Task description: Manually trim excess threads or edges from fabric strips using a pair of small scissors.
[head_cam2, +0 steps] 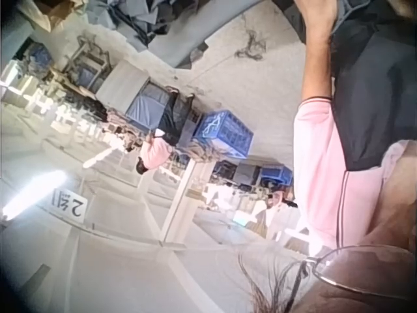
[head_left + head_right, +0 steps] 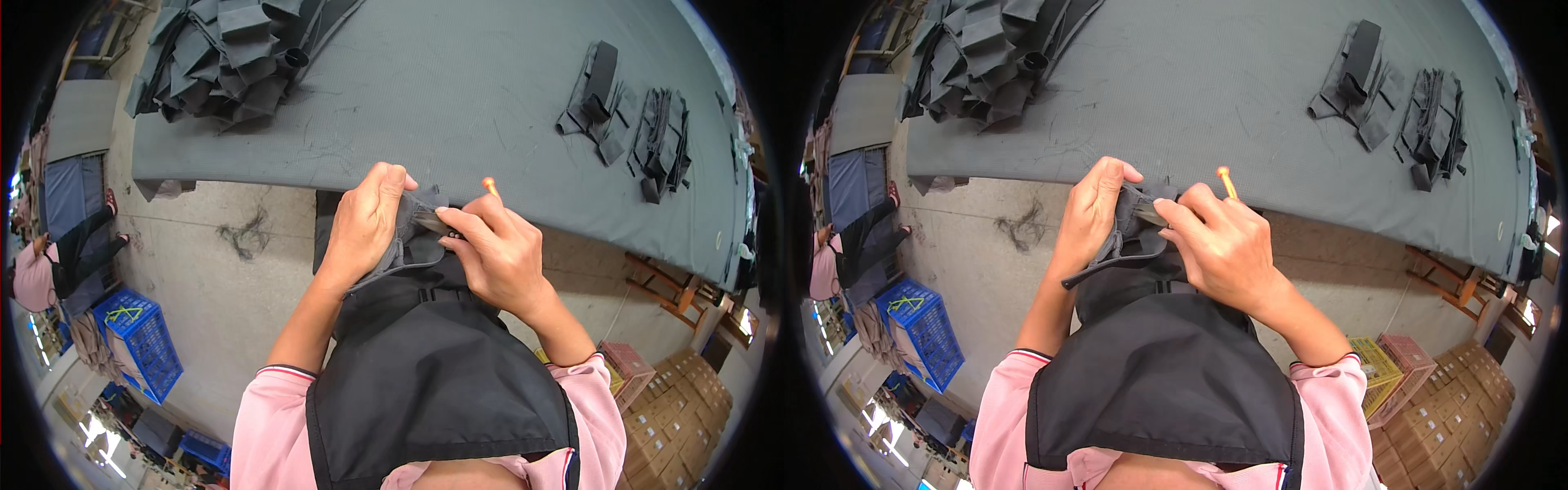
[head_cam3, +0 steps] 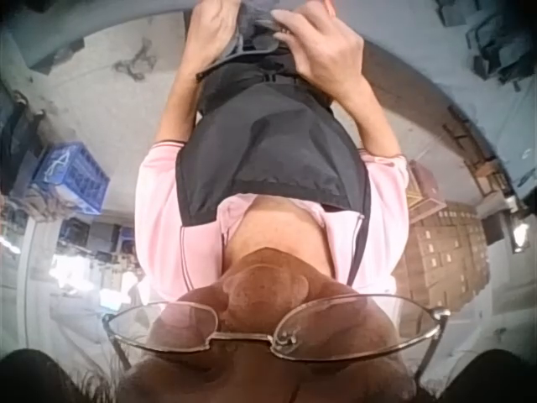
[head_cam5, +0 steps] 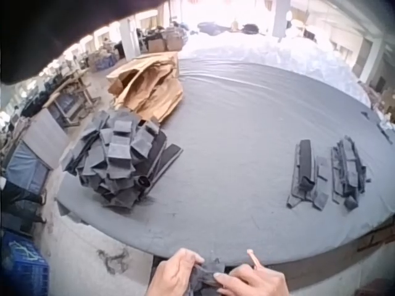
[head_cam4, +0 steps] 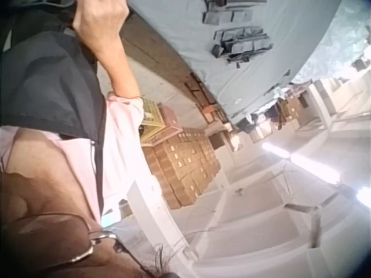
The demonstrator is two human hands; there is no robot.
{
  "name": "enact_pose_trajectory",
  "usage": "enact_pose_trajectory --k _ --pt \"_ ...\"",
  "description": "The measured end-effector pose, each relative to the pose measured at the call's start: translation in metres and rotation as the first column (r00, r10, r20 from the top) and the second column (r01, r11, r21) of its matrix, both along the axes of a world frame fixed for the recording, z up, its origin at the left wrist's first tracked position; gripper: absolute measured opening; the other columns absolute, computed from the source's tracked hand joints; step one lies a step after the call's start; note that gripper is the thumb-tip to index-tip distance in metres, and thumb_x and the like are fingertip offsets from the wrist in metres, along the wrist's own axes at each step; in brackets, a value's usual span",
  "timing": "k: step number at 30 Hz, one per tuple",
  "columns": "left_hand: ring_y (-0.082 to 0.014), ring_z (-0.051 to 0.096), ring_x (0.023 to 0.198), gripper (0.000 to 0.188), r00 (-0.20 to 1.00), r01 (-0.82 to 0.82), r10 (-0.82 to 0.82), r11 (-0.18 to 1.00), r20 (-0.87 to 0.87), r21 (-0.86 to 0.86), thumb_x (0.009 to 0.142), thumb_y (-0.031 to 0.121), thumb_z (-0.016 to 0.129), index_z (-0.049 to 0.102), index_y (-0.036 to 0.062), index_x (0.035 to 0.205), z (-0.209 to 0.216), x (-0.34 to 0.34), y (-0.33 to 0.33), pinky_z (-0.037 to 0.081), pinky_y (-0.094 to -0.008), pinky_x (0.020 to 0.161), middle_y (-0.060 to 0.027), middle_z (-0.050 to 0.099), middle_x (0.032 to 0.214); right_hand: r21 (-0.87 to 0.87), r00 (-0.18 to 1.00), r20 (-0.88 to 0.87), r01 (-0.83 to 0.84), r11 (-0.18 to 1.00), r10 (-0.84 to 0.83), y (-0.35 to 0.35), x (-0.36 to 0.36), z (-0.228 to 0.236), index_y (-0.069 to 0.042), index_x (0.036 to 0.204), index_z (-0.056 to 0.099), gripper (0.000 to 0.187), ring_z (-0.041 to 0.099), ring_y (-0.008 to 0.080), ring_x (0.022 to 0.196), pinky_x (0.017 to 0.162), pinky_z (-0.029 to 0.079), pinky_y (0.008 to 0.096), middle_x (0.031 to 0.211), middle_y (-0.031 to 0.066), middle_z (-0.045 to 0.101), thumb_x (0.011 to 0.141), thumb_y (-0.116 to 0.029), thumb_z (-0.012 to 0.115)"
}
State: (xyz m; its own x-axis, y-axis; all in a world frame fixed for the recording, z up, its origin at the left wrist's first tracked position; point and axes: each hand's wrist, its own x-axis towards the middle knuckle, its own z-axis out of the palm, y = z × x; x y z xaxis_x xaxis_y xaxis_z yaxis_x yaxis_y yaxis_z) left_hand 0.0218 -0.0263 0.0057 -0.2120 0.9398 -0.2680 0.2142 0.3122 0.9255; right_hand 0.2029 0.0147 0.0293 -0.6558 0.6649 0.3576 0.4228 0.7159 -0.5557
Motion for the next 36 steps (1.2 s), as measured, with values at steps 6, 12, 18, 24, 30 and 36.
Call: enact_pose_trajectory --k 6,12,18,24,30,36 --pt "-0.0090 0.043 0.068 0.042 0.961 0.065 -0.037 0.994 0.276 -0.093 0.102 0.037 0.037 0.057 0.0015 0.094 0.014 -0.001 0.000 0.039 -0.0247 0.064 -0.0015 0.049 0.071 -0.356 0.986 -0.160 -0.012 0.934 -0.049 0.007 -0.013 0.014 -0.004 0.095 0.065 0.034 0.050 0.0185 0.059 0.051 0.042 0.0284 0.074 0.0053 0.051 0.063 0.001 0.073" --pt "-0.0088 0.046 0.078 0.040 0.908 0.158 -0.073 0.972 0.412 -0.176 0.101 0.037 0.039 0.057 0.0023 0.094 0.007 -0.007 -0.001 0.040 -0.0229 0.071 -0.0007 0.052 0.083 -0.490 0.991 0.011 -0.111 0.865 0.133 0.013 -0.018 -0.005 -0.001 0.079 0.057 0.014 0.054 0.0276 0.063 0.054 0.041 0.0390 0.072 0.0075 0.050 0.071 -0.001 0.068" --pt "-0.0084 0.046 0.073 0.042 0.951 0.133 -0.086 0.981 0.295 -0.142 0.101 0.039 0.040 0.057 0.0018 0.092 -0.006 -0.010 -0.002 0.041 -0.0237 0.068 -0.0007 0.052 0.077 -0.752 0.767 -0.578 -0.633 0.182 0.280 0.031 0.009 0.012 -0.003 0.070 0.061 0.011 0.043 0.0155 0.058 0.055 0.036 0.0284 0.065 0.0006 0.054 0.073 -0.007 0.071" --pt "-0.0081 0.042 0.069 0.042 0.938 0.168 -0.118 0.978 0.327 -0.127 0.101 0.039 0.040 0.057 0.0020 0.090 -0.005 -0.011 0.000 0.039 -0.0245 0.063 0.0005 0.047 0.072 -0.463 0.996 0.022 -0.067 0.884 0.087 0.020 -0.002 0.024 -0.003 0.094 0.059 0.021 0.057 0.0250 0.067 0.056 0.044 0.0347 0.085 0.0081 0.050 0.076 -0.007 0.069" --pt "-0.0086 0.040 0.070 0.042 0.933 0.214 -0.165 0.969 0.321 -0.123 0.101 0.039 0.041 0.058 0.0025 0.089 -0.007 -0.014 -0.003 0.037 -0.0242 0.065 0.0011 0.044 0.073 -0.322 0.954 0.088 -0.247 0.914 0.288 0.025 0.008 0.033 -0.006 0.092 0.062 0.026 0.056 0.0224 0.066 0.054 0.043 0.0356 0.082 0.0061 0.049 0.067 -0.006 0.072" --pt "-0.0110 0.044 0.077 0.041 0.872 0.317 -0.285 0.948 0.398 -0.016 0.101 0.037 0.040 0.057 0.0014 0.090 -0.004 -0.013 -0.003 0.040 -0.0261 0.072 -0.0015 0.051 0.079 -0.121 0.890 0.117 -0.428 0.896 0.441 0.041 -0.004 0.020 -0.008 0.092 0.066 0.031 0.054 0.0211 0.067 0.058 0.038 0.0334 0.077 0.0024 0.053 0.062 -0.010 0.075"
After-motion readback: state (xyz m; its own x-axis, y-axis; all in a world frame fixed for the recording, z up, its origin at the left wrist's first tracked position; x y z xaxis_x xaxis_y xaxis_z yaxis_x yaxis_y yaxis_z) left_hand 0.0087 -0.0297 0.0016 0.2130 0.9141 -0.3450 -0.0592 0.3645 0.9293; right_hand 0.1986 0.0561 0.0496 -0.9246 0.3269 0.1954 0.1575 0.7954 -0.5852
